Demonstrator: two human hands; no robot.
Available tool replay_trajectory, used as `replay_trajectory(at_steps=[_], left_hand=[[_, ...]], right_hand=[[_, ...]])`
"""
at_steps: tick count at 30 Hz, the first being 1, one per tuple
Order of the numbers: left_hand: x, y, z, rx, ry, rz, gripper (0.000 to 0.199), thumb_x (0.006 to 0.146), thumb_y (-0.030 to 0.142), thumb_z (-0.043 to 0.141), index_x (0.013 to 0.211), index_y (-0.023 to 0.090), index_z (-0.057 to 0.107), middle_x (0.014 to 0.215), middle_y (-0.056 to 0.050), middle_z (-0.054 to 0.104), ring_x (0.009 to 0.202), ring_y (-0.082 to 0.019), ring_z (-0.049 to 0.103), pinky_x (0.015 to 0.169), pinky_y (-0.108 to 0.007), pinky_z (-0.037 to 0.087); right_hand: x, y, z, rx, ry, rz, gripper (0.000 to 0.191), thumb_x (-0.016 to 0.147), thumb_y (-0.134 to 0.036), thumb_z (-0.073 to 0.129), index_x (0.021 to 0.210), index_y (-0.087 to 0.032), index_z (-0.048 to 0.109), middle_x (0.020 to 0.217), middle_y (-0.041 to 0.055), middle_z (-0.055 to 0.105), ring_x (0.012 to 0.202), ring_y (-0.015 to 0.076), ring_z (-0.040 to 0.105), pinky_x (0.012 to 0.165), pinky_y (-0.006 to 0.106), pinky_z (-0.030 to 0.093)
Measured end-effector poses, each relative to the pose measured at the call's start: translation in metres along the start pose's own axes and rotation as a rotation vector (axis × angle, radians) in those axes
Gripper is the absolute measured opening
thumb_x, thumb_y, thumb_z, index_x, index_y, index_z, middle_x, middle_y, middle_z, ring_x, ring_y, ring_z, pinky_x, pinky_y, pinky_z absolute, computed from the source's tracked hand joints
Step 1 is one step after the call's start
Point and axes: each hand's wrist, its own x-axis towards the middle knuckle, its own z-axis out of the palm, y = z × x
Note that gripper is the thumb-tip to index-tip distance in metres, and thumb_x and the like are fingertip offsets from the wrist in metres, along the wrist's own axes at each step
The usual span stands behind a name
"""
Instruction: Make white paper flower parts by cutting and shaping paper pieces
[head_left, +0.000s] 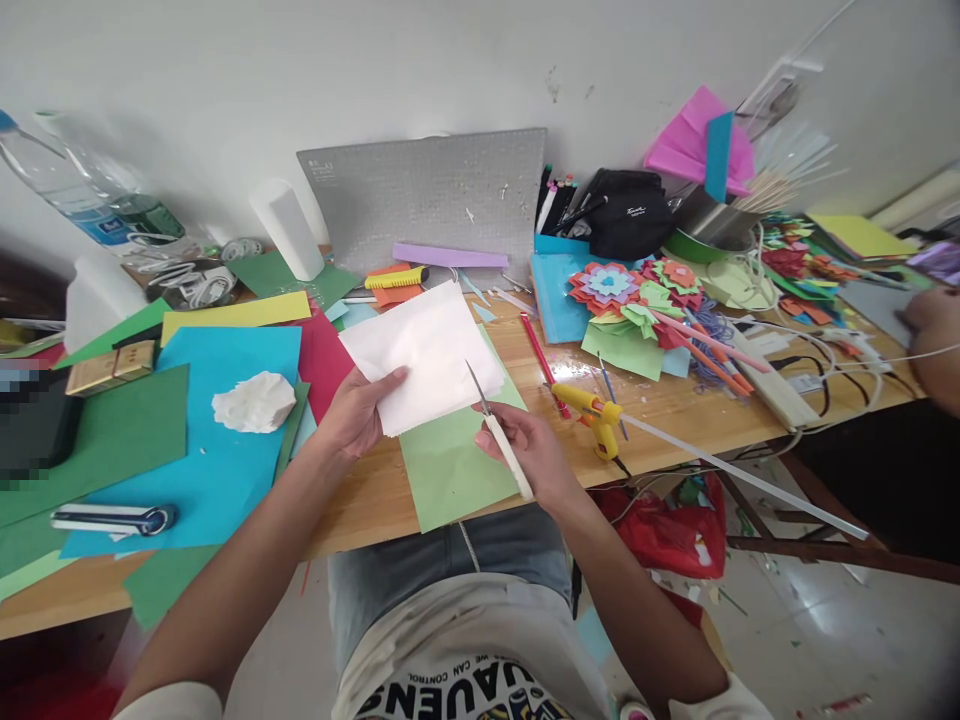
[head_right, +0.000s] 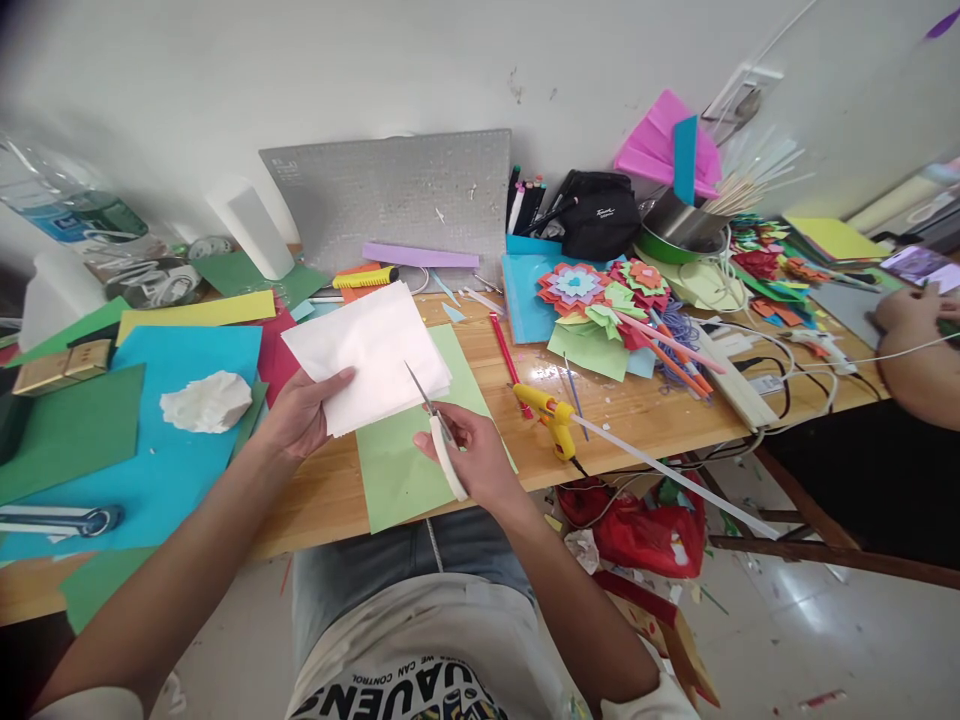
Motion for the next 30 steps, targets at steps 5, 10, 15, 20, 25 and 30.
replay_trajectory(at_steps=[5, 10, 15, 20, 25, 30], left_hand=[[0.000, -0.003, -0.002, 0.012, -0.011, -0.001, 0.055, 0.080, 0.014, 0.075, 0.132, 0.017, 0.059, 0.127, -0.014, 0.069, 0.121, -0.031, 0.064, 0.104, -0.044, 0.054], [0.001, -0.004, -0.003, 0.009, -0.018, 0.001, 0.053, 0.080, 0.014, 0.075, 0.131, 0.017, 0.060, 0.129, -0.013, 0.068, 0.123, -0.031, 0.063, 0.103, -0.043, 0.055], [0.003, -0.005, -0.004, 0.019, -0.003, 0.004, 0.055, 0.079, 0.013, 0.075, 0.131, 0.018, 0.060, 0.127, -0.012, 0.069, 0.120, -0.030, 0.065, 0.103, -0.042, 0.056], [0.003, -0.006, -0.003, 0.017, 0.000, -0.012, 0.052, 0.080, 0.012, 0.073, 0.131, 0.017, 0.060, 0.128, -0.012, 0.069, 0.119, -0.029, 0.065, 0.102, -0.042, 0.056], [0.004, -0.006, -0.002, 0.039, 0.011, -0.014, 0.054, 0.079, 0.013, 0.074, 0.131, 0.017, 0.060, 0.125, -0.013, 0.070, 0.118, -0.030, 0.066, 0.101, -0.043, 0.056], [0.003, -0.006, 0.000, 0.040, 0.027, -0.029, 0.053, 0.078, 0.011, 0.075, 0.128, 0.015, 0.061, 0.122, -0.014, 0.071, 0.115, -0.030, 0.068, 0.098, -0.041, 0.058]], right_hand=[[0.001, 0.002, 0.000, 0.044, -0.005, 0.010, 0.051, 0.058, -0.035, 0.089, 0.104, -0.018, 0.076, 0.079, -0.0003, 0.053, 0.073, 0.0120, 0.044, 0.067, 0.025, 0.040], [0.000, 0.003, 0.001, 0.040, 0.032, 0.031, 0.052, 0.056, -0.038, 0.090, 0.101, -0.017, 0.077, 0.078, 0.0005, 0.055, 0.071, 0.0123, 0.044, 0.064, 0.025, 0.040], [-0.002, 0.009, -0.001, 0.022, 0.026, 0.009, 0.049, 0.060, -0.043, 0.088, 0.100, -0.016, 0.078, 0.074, 0.0001, 0.055, 0.066, 0.0113, 0.041, 0.060, 0.025, 0.039], [-0.005, 0.011, -0.002, -0.006, 0.007, -0.008, 0.045, 0.065, -0.041, 0.085, 0.100, -0.015, 0.078, 0.067, -0.0023, 0.048, 0.061, 0.0089, 0.033, 0.054, 0.024, 0.030], [-0.007, 0.010, -0.004, -0.050, 0.010, -0.005, 0.040, 0.067, -0.043, 0.084, 0.095, -0.015, 0.077, 0.065, -0.0032, 0.047, 0.059, 0.0082, 0.032, 0.053, 0.024, 0.028], [-0.009, 0.013, -0.004, -0.084, 0.025, 0.005, 0.039, 0.068, -0.046, 0.082, 0.092, -0.015, 0.077, 0.064, -0.0022, 0.049, 0.057, 0.0089, 0.035, 0.051, 0.025, 0.028]])
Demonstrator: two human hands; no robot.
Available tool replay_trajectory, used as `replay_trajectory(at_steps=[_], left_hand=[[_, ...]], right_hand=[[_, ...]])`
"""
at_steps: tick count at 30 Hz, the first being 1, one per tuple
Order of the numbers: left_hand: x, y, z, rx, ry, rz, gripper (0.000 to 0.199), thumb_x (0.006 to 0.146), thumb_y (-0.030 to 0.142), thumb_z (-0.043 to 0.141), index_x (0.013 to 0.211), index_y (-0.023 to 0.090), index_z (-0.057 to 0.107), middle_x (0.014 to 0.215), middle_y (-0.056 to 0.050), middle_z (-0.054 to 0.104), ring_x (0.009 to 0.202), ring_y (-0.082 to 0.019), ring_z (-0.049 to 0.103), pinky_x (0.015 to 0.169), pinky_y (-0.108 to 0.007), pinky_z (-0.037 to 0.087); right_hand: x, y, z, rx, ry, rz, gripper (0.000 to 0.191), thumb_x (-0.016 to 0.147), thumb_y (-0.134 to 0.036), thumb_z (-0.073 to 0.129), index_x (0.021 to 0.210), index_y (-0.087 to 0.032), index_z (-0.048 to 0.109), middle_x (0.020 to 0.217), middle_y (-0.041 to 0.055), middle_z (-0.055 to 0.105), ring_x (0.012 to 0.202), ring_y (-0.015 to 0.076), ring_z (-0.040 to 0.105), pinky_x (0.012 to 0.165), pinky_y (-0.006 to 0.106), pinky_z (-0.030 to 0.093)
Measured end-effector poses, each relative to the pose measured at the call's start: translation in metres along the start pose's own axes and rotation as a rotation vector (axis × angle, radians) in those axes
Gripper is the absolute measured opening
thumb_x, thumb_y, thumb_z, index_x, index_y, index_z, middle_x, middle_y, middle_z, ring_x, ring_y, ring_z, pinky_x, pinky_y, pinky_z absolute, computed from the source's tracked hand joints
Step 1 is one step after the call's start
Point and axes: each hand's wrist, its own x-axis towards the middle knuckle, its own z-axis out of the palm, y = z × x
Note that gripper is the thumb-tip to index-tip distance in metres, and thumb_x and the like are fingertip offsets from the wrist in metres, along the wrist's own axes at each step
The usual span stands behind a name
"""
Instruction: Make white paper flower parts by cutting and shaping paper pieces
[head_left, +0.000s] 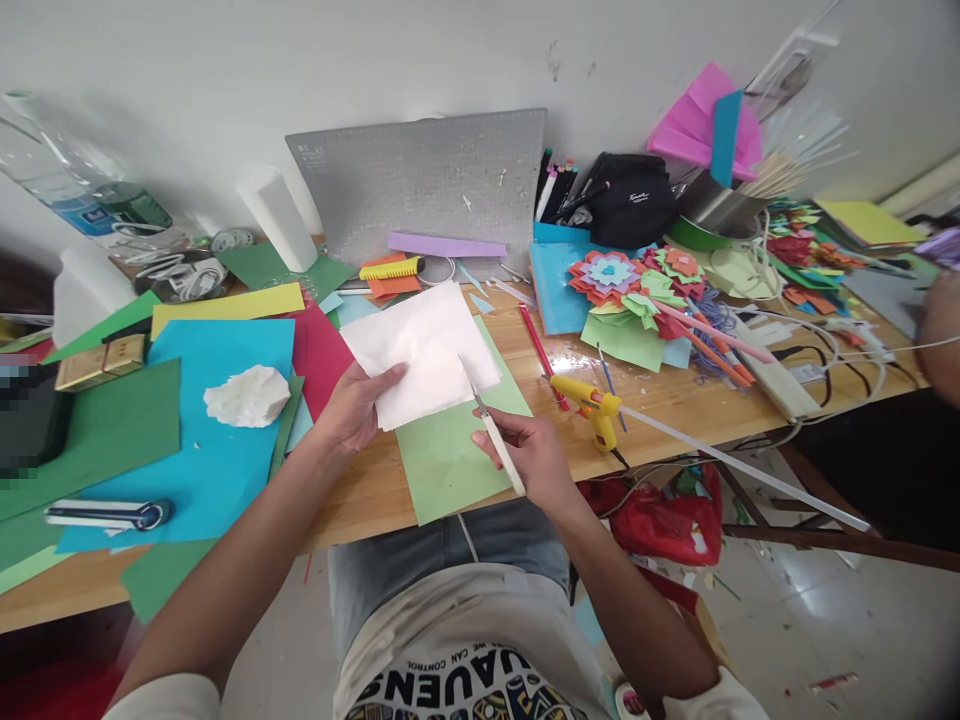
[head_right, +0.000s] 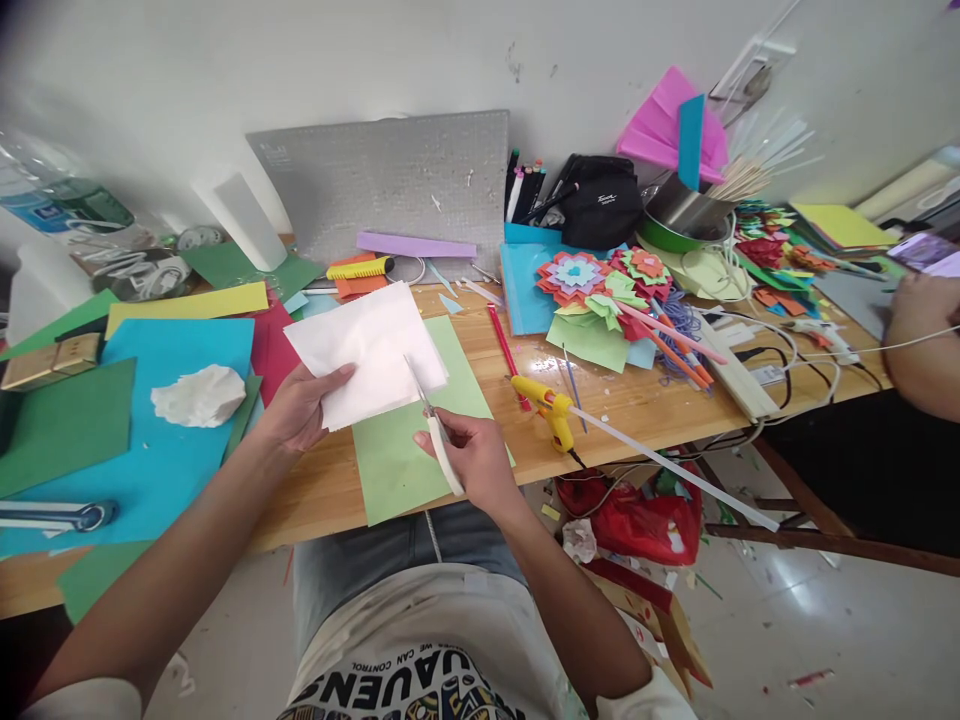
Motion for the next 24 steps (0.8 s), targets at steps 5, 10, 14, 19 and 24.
replay_trajectory(at_steps=[5, 10, 14, 19, 24], left_hand=[[0.000, -0.002, 0.000, 0.005, 0.003, -0.008, 0.053, 0.077, 0.012, 0.076, 0.128, 0.015, 0.061, 0.119, -0.013, 0.072, 0.112, -0.029, 0.069, 0.095, -0.040, 0.060], [-0.001, -0.002, 0.000, -0.003, -0.010, -0.033, 0.053, 0.077, 0.012, 0.076, 0.128, 0.013, 0.062, 0.120, -0.014, 0.072, 0.109, -0.028, 0.071, 0.092, -0.038, 0.061], [-0.001, -0.004, 0.000, -0.006, -0.001, -0.040, 0.054, 0.077, 0.010, 0.076, 0.129, 0.013, 0.061, 0.119, -0.014, 0.072, 0.107, -0.028, 0.071, 0.092, -0.038, 0.062], [-0.002, -0.005, 0.001, 0.014, -0.014, -0.054, 0.050, 0.075, 0.014, 0.079, 0.123, 0.012, 0.065, 0.117, -0.014, 0.073, 0.107, -0.029, 0.071, 0.091, -0.038, 0.062], [-0.007, -0.004, 0.004, 0.023, -0.009, -0.084, 0.049, 0.074, 0.014, 0.080, 0.121, 0.012, 0.066, 0.114, -0.014, 0.074, 0.104, -0.029, 0.072, 0.091, -0.038, 0.063]], right_hand=[[-0.002, 0.003, 0.000, -0.009, -0.005, 0.009, 0.042, 0.070, -0.046, 0.081, 0.099, -0.015, 0.077, 0.060, -0.0034, 0.047, 0.054, 0.0092, 0.036, 0.050, 0.025, 0.027], [-0.004, 0.006, -0.001, -0.013, 0.001, 0.015, 0.039, 0.071, -0.046, 0.081, 0.094, -0.015, 0.076, 0.057, -0.0048, 0.046, 0.051, 0.0084, 0.037, 0.049, 0.025, 0.027], [-0.006, 0.007, -0.001, -0.010, -0.003, 0.020, 0.043, 0.071, -0.050, 0.080, 0.094, -0.014, 0.075, 0.054, -0.0055, 0.045, 0.048, 0.0084, 0.037, 0.047, 0.025, 0.026], [-0.009, 0.002, -0.003, 0.015, -0.015, 0.044, 0.050, 0.067, -0.053, 0.082, 0.098, -0.014, 0.074, 0.060, -0.0041, 0.047, 0.049, 0.0085, 0.040, 0.047, 0.024, 0.029], [-0.007, -0.008, -0.004, 0.025, -0.033, 0.041, 0.042, 0.067, -0.052, 0.083, 0.084, -0.015, 0.071, 0.062, -0.0034, 0.048, 0.051, 0.0085, 0.041, 0.048, 0.024, 0.031]])
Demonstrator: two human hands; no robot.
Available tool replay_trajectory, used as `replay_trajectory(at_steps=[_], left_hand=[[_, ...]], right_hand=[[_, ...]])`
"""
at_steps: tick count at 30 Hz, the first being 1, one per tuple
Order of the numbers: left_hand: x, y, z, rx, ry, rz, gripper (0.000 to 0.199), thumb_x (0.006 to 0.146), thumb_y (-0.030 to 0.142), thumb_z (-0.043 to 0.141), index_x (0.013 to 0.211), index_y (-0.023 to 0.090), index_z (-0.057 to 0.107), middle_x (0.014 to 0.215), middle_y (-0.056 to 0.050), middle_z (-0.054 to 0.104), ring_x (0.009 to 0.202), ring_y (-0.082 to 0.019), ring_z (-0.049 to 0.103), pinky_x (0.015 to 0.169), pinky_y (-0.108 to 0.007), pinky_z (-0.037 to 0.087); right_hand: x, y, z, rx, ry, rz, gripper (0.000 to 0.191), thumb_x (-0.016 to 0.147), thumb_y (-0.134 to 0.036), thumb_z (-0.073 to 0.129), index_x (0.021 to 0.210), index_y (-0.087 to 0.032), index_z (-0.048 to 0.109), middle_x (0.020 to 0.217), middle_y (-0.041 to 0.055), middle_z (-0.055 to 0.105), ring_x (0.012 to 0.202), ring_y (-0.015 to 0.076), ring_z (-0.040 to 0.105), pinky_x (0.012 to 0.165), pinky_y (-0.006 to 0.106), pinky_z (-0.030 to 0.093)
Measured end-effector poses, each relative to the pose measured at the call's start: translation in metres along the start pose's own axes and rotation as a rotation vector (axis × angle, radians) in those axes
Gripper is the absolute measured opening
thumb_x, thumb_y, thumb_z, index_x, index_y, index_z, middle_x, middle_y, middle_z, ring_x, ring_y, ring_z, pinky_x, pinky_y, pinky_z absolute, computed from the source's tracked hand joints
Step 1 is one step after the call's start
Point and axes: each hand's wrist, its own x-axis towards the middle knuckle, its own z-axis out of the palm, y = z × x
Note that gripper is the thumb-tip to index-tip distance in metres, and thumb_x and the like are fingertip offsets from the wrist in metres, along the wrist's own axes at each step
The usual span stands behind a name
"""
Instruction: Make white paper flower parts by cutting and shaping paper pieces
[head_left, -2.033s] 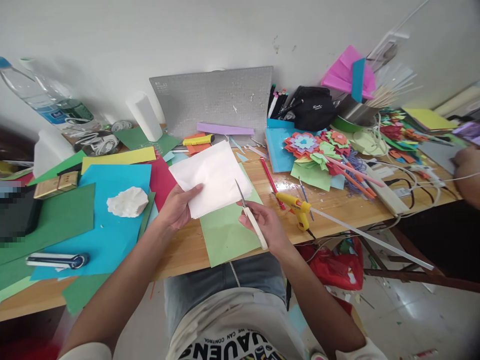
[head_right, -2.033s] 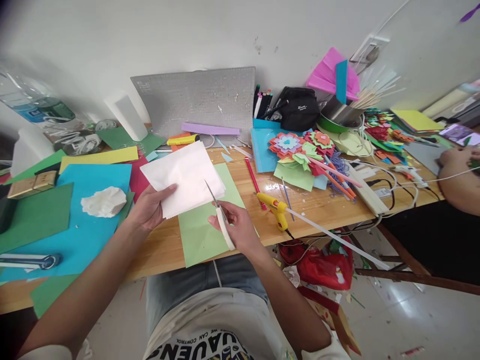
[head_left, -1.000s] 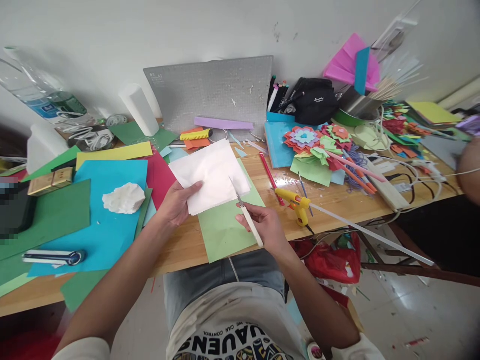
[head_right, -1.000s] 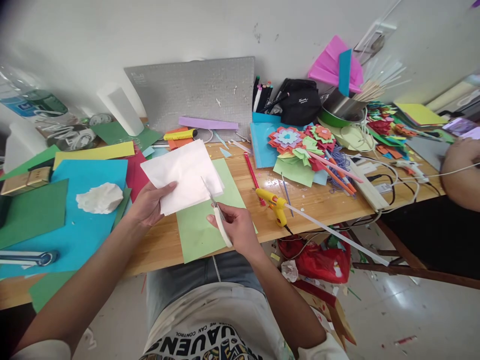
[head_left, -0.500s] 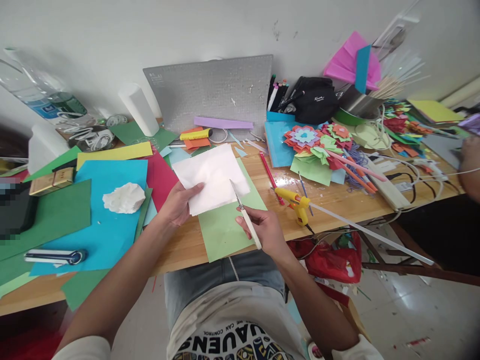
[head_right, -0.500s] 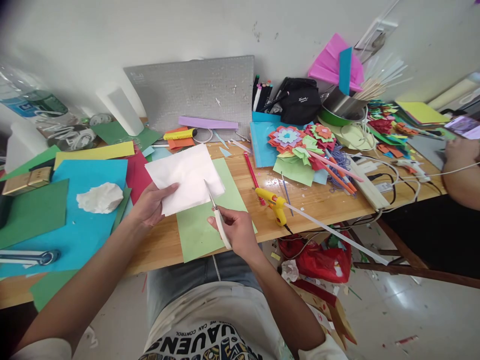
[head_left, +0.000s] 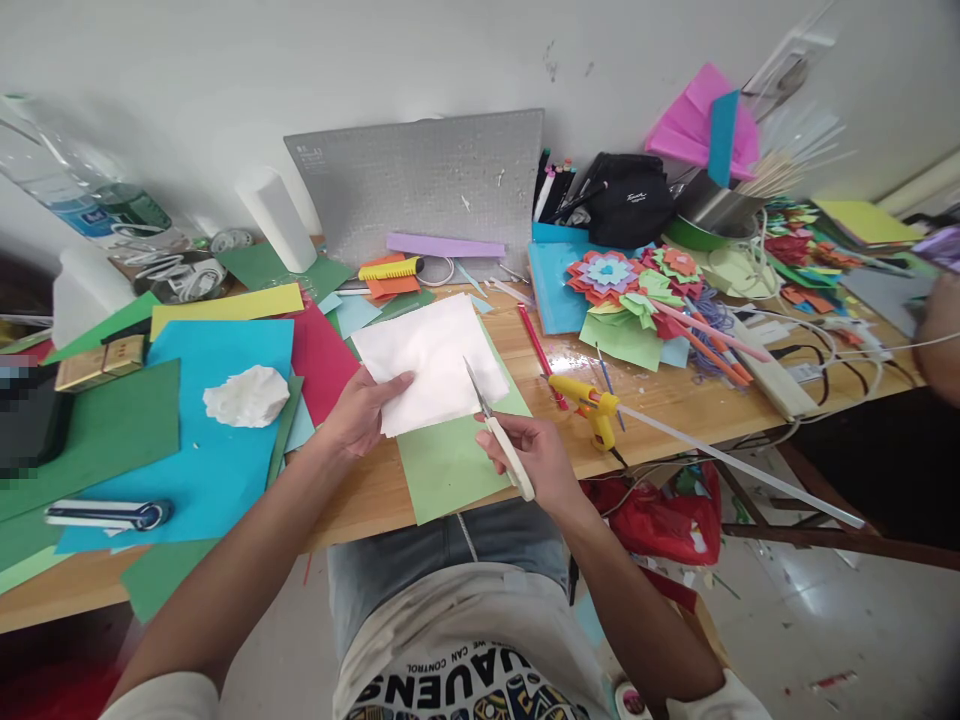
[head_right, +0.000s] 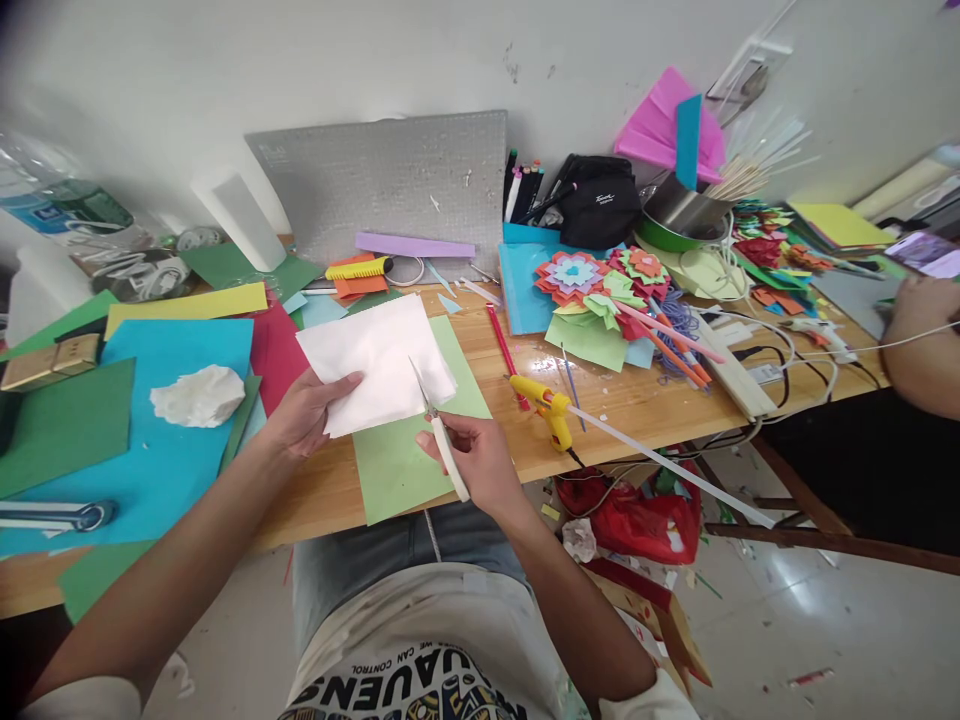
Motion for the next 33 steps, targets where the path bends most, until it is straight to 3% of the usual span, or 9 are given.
replay_trajectory(at_steps=[5, 20, 33], left_hand=[[-0.004, -0.001, 0.004, 0.005, -0.015, -0.020, 0.053, 0.074, 0.014, 0.080, 0.125, 0.014, 0.065, 0.111, -0.012, 0.075, 0.103, -0.029, 0.073, 0.092, -0.040, 0.062], [-0.005, -0.005, 0.008, 0.025, -0.036, -0.040, 0.055, 0.072, 0.017, 0.082, 0.124, 0.016, 0.065, 0.109, -0.012, 0.076, 0.099, -0.029, 0.074, 0.085, -0.037, 0.064], [-0.005, -0.006, 0.007, 0.013, -0.033, -0.045, 0.052, 0.072, 0.015, 0.081, 0.121, 0.015, 0.066, 0.108, -0.012, 0.076, 0.098, -0.029, 0.074, 0.083, -0.038, 0.064]], right_hand=[[0.003, -0.005, 0.003, -0.037, -0.010, -0.046, 0.044, 0.070, -0.053, 0.079, 0.060, -0.017, 0.057, 0.054, -0.0034, 0.047, 0.052, 0.0093, 0.042, 0.049, 0.024, 0.030], [0.009, 0.005, 0.006, -0.102, 0.099, -0.032, 0.056, 0.065, -0.064, 0.079, 0.054, -0.019, 0.047, 0.049, -0.0041, 0.045, 0.049, 0.0092, 0.038, 0.048, 0.026, 0.026], [0.007, 0.009, 0.005, -0.139, 0.081, -0.059, 0.053, 0.072, -0.060, 0.076, 0.054, -0.019, 0.048, 0.046, -0.0048, 0.043, 0.046, 0.0090, 0.039, 0.046, 0.025, 0.027]])
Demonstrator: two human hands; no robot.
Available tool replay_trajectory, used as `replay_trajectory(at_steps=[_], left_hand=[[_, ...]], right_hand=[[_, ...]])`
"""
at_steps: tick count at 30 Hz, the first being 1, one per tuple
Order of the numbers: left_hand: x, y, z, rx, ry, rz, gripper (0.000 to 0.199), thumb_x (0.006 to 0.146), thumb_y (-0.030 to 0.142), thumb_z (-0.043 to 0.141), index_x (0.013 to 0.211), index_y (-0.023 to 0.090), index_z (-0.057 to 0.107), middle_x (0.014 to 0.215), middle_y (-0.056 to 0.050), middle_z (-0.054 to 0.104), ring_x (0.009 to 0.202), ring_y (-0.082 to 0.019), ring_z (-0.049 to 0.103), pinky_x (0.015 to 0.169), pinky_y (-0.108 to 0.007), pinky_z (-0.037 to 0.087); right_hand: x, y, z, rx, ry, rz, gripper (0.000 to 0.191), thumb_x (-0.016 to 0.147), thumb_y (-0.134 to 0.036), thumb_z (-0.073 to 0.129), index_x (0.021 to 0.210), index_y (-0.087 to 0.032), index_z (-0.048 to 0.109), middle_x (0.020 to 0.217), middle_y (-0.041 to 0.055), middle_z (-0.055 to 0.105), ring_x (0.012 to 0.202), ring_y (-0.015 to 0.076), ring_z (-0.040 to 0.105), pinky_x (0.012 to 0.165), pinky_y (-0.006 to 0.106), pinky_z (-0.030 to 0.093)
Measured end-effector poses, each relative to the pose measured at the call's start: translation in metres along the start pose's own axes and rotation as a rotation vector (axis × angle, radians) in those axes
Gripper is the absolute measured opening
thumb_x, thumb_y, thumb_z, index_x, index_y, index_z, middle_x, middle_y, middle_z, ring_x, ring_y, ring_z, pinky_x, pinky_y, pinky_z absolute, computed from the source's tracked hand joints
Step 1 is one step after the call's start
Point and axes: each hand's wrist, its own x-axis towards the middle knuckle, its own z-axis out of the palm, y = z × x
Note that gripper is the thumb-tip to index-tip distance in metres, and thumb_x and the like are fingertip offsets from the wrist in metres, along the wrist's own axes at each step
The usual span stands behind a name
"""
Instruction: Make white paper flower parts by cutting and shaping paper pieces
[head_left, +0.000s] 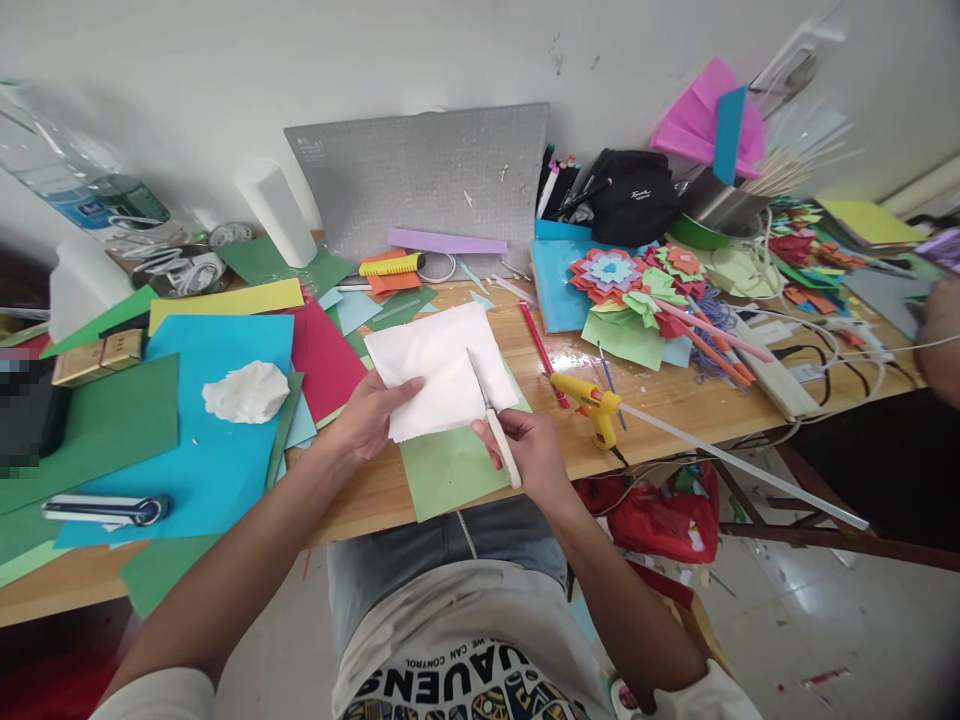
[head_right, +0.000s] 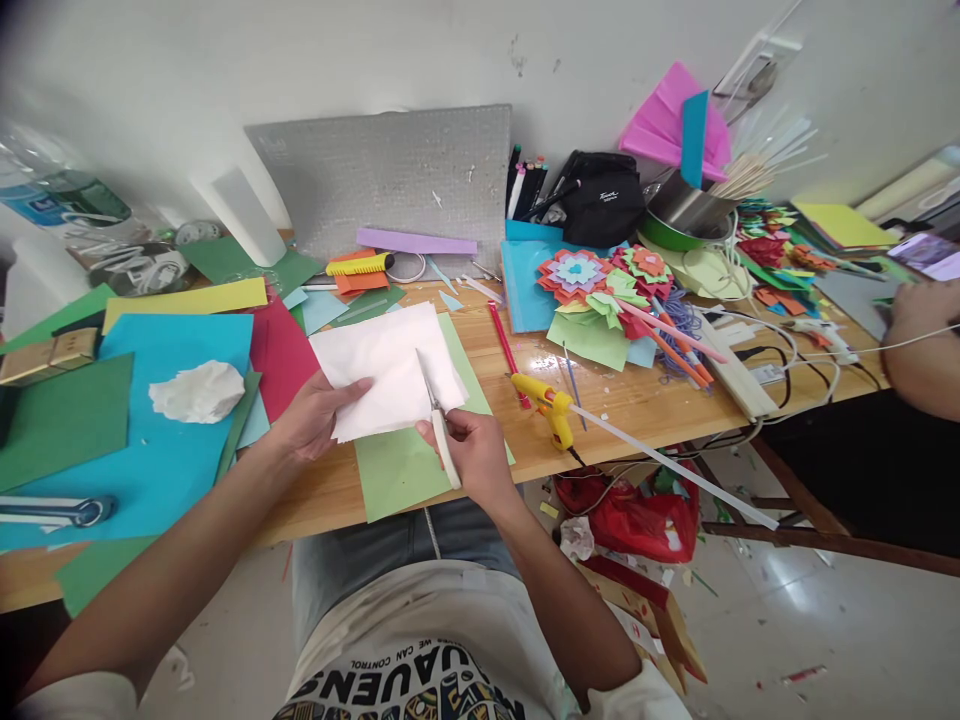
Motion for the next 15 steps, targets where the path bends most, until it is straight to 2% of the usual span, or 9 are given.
replay_trajectory(at_steps=[8, 15], left_hand=[[-0.002, 0.000, 0.002, -0.010, -0.004, -0.036, 0.051, 0.072, 0.013, 0.080, 0.121, 0.016, 0.066, 0.105, -0.011, 0.077, 0.095, -0.029, 0.074, 0.081, -0.038, 0.064], [-0.004, 0.000, 0.000, 0.022, -0.055, -0.060, 0.050, 0.070, 0.019, 0.083, 0.116, 0.012, 0.066, 0.109, -0.013, 0.075, 0.098, -0.030, 0.073, 0.084, -0.040, 0.064]], right_hand=[[0.003, -0.010, -0.004, 0.055, -0.020, 0.071, 0.048, 0.064, -0.058, 0.082, 0.059, -0.017, 0.057, 0.052, -0.0017, 0.053, 0.049, 0.0105, 0.045, 0.048, 0.025, 0.031], [0.012, -0.007, -0.003, 0.161, -0.045, 0.057, 0.039, 0.067, -0.048, 0.083, 0.066, -0.017, 0.059, 0.056, -0.0033, 0.052, 0.050, 0.0093, 0.047, 0.046, 0.023, 0.034]])
